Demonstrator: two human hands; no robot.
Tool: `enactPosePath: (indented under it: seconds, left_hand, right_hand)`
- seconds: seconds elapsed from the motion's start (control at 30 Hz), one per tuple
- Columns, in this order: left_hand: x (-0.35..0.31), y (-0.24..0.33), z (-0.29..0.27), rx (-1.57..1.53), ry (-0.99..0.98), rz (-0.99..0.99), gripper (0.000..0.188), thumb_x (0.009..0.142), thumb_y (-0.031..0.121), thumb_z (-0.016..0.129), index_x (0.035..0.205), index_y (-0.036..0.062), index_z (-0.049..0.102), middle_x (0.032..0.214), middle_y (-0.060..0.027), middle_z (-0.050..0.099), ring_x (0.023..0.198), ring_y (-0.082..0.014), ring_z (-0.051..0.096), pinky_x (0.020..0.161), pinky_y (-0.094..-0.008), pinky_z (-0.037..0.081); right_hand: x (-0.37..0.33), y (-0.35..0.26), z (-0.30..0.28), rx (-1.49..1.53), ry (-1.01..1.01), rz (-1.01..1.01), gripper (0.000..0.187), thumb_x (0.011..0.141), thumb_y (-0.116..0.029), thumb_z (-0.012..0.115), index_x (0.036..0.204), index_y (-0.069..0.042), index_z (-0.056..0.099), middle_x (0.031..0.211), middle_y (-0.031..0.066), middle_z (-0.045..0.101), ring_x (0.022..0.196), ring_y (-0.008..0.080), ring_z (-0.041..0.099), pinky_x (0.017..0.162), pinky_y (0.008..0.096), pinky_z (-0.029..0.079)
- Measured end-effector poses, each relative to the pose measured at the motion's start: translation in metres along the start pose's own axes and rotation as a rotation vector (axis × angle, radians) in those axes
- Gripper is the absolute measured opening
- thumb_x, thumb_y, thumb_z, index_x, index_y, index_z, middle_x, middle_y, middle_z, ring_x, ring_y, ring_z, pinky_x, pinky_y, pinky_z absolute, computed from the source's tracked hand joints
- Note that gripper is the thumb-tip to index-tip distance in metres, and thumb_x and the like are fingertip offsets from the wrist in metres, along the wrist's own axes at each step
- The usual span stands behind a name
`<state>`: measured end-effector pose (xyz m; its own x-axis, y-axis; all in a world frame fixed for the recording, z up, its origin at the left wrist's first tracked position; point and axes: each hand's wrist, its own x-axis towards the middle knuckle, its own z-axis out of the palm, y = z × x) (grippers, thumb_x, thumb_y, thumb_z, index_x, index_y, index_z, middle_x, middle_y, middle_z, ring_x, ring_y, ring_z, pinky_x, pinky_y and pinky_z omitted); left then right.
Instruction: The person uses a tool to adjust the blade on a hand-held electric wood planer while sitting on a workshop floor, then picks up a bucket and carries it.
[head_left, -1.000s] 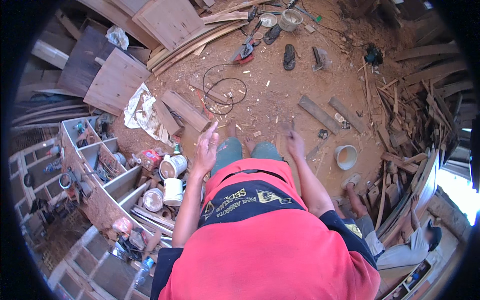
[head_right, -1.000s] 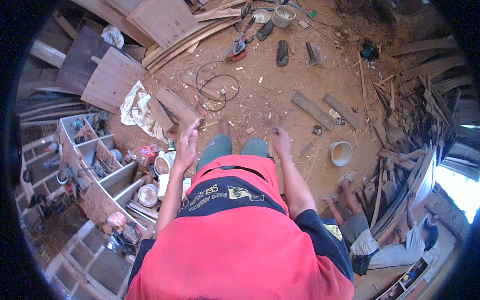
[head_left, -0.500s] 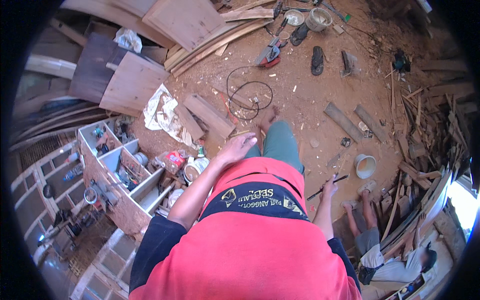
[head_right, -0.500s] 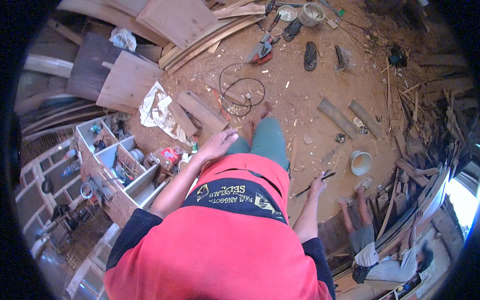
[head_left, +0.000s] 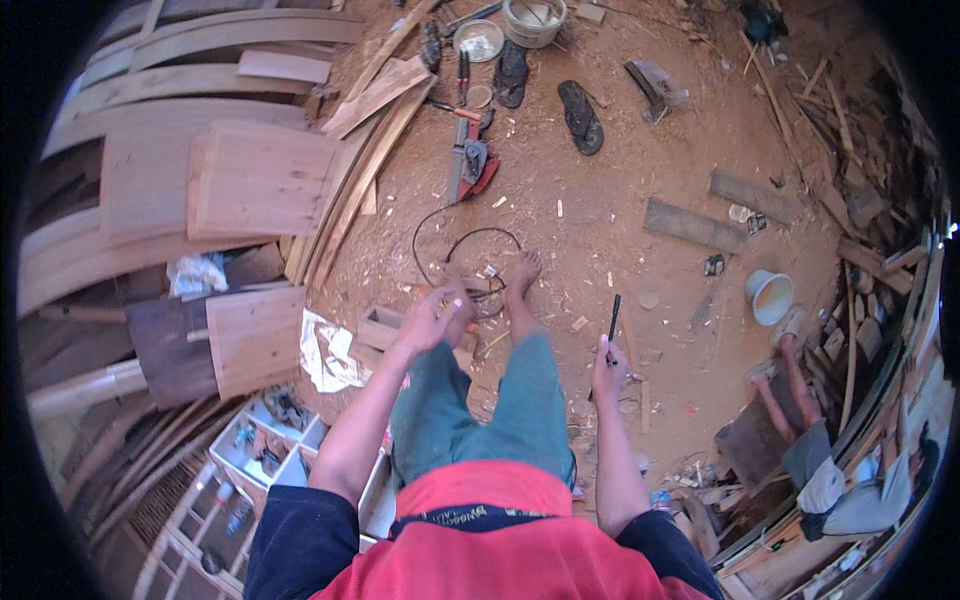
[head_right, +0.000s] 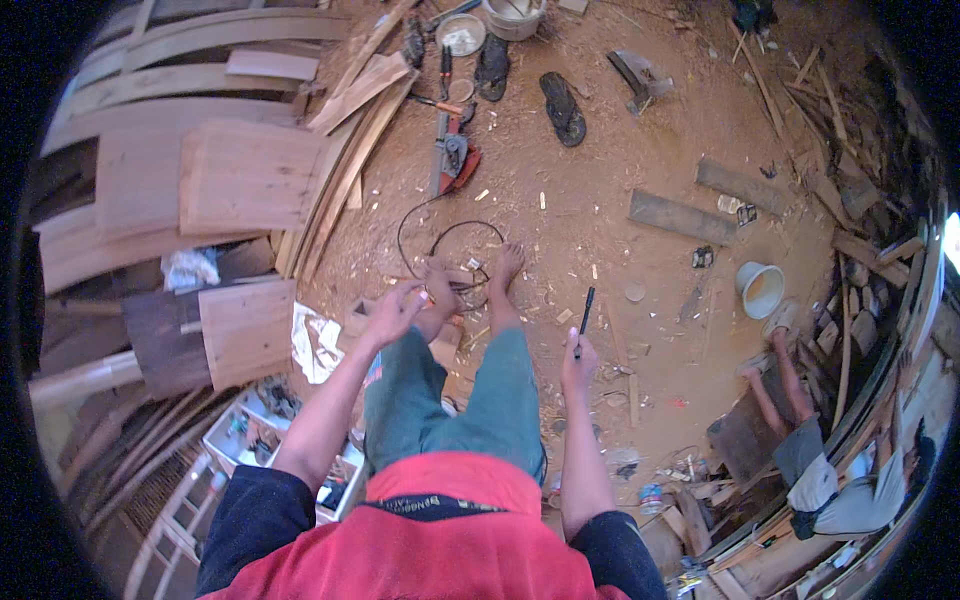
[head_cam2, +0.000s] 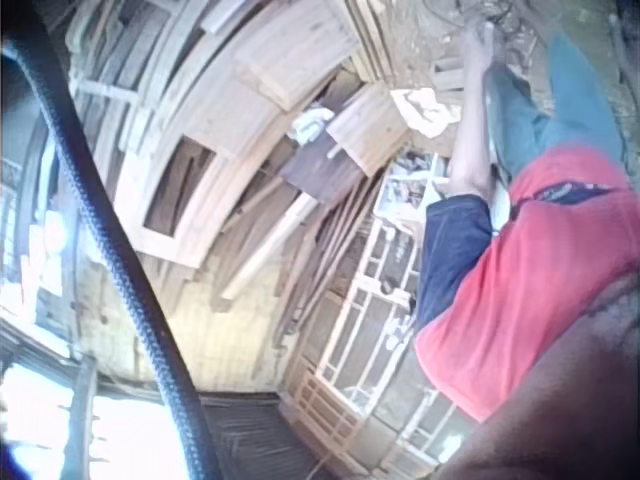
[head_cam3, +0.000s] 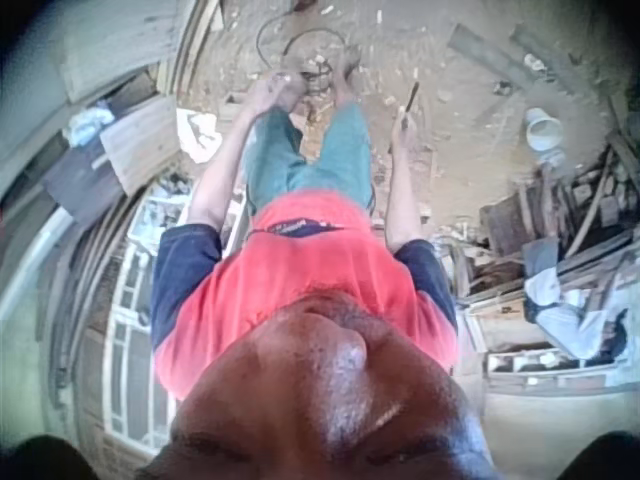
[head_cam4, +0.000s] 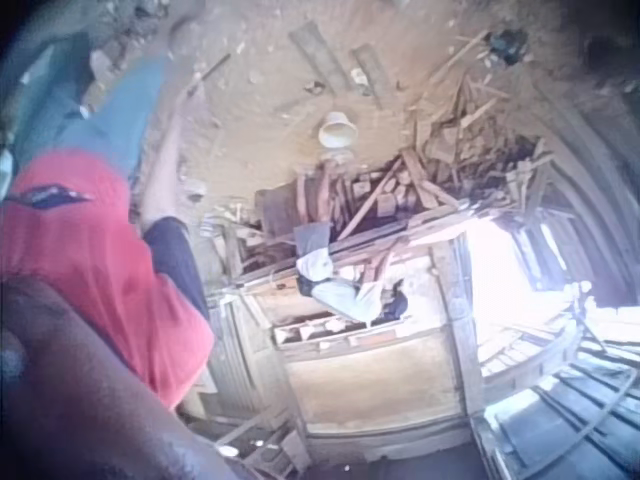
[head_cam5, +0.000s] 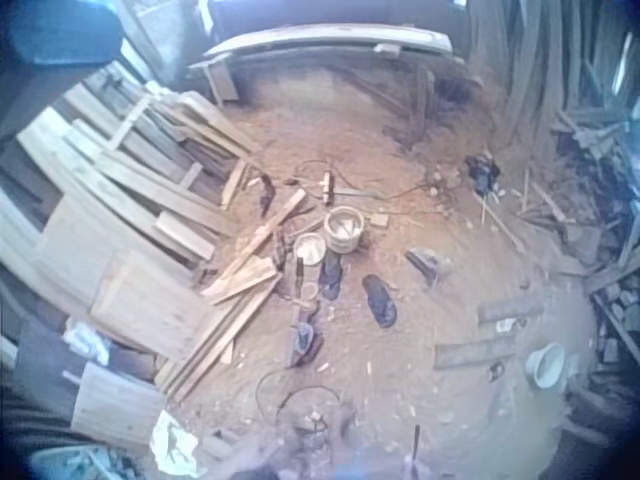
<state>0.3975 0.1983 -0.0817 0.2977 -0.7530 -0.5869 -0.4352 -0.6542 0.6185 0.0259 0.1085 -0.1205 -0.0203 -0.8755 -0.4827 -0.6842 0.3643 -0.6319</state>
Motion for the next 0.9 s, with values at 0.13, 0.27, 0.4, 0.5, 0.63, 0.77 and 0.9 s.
enactPosePath:
  seconds: [0.13,0.27,0.4,0.5,0.63,0.77,0.9]
  left_hand:
    - [0.180,-0.102,0.029,-0.001,-0.028,-0.072,0.054,0.088,0.044,0.062,0.122,0.0023,0.057,0.118,-0.0228,0.062,0.112,-0.0379,0.059,0.097,-0.0416,0.046]
    - [0.355,-0.223,0.070,0.199,0.115,-0.022,0.070,0.080,0.048,0.070,0.121,-0.0060,0.052,0.117,-0.0289,0.060,0.112,-0.0394,0.059,0.097,-0.0428,0.045]
    - [0.476,-0.312,0.078,-0.007,0.000,-0.179,0.088,0.064,0.052,0.083,0.120,-0.0086,0.053,0.122,-0.0250,0.058,0.110,-0.0296,0.060,0.093,-0.0384,0.048]
    - [0.507,-0.314,0.116,-0.124,-0.183,-0.080,0.086,0.064,0.046,0.087,0.122,-0.0084,0.051,0.114,-0.0189,0.063,0.103,-0.0230,0.062,0.088,-0.0340,0.050]
    - [0.483,-0.340,0.134,-0.021,0.175,0.347,0.081,0.065,0.040,0.089,0.117,-0.0098,0.053,0.100,-0.0149,0.067,0.091,-0.0196,0.065,0.080,-0.0311,0.052]
    - [0.480,-0.333,0.156,-0.386,0.166,0.175,0.063,0.063,0.036,0.089,0.103,-0.0060,0.062,0.094,-0.0150,0.068,0.084,-0.0194,0.067,0.080,-0.0311,0.054]
    - [0.486,-0.335,0.152,-0.415,0.258,0.156,0.058,0.062,0.035,0.089,0.096,-0.0057,0.065,0.086,-0.0131,0.069,0.074,-0.0195,0.068,0.068,-0.0312,0.055]
  right_hand:
    - [0.034,-0.017,0.056,0.256,0.040,0.334,0.039,0.099,-0.037,0.054,0.076,-0.005,0.059,0.059,-0.0033,0.046,0.055,0.0076,0.044,0.052,0.0242,0.034]
    - [0.085,0.012,0.121,0.377,0.206,0.307,0.039,0.102,-0.035,0.048,0.078,-0.006,0.057,0.063,-0.0024,0.046,0.057,0.0065,0.044,0.051,0.0224,0.036]
    - [0.147,0.039,0.151,0.470,0.253,0.065,0.036,0.105,-0.033,0.037,0.086,-0.006,0.052,0.066,0.0006,0.042,0.059,0.0120,0.042,0.055,0.0268,0.038]
    - [0.180,0.029,0.173,0.640,0.400,-0.044,0.043,0.103,-0.041,0.039,0.084,-0.005,0.054,0.067,0.0011,0.039,0.060,0.0116,0.037,0.055,0.0264,0.034]
    - [0.158,0.041,0.181,0.646,0.205,-0.145,0.043,0.103,-0.044,0.038,0.086,-0.009,0.054,0.066,-0.0009,0.033,0.058,0.0104,0.032,0.054,0.0249,0.030]
    - [0.135,0.034,0.180,0.687,0.261,-0.205,0.046,0.103,-0.047,0.035,0.092,-0.010,0.060,0.062,-0.0029,0.032,0.054,0.0083,0.029,0.050,0.0215,0.027]
    - [0.096,0.036,0.178,0.694,0.257,-0.320,0.043,0.104,-0.043,0.036,0.093,-0.009,0.061,0.063,-0.0025,0.034,0.054,0.0077,0.029,0.049,0.0219,0.025]
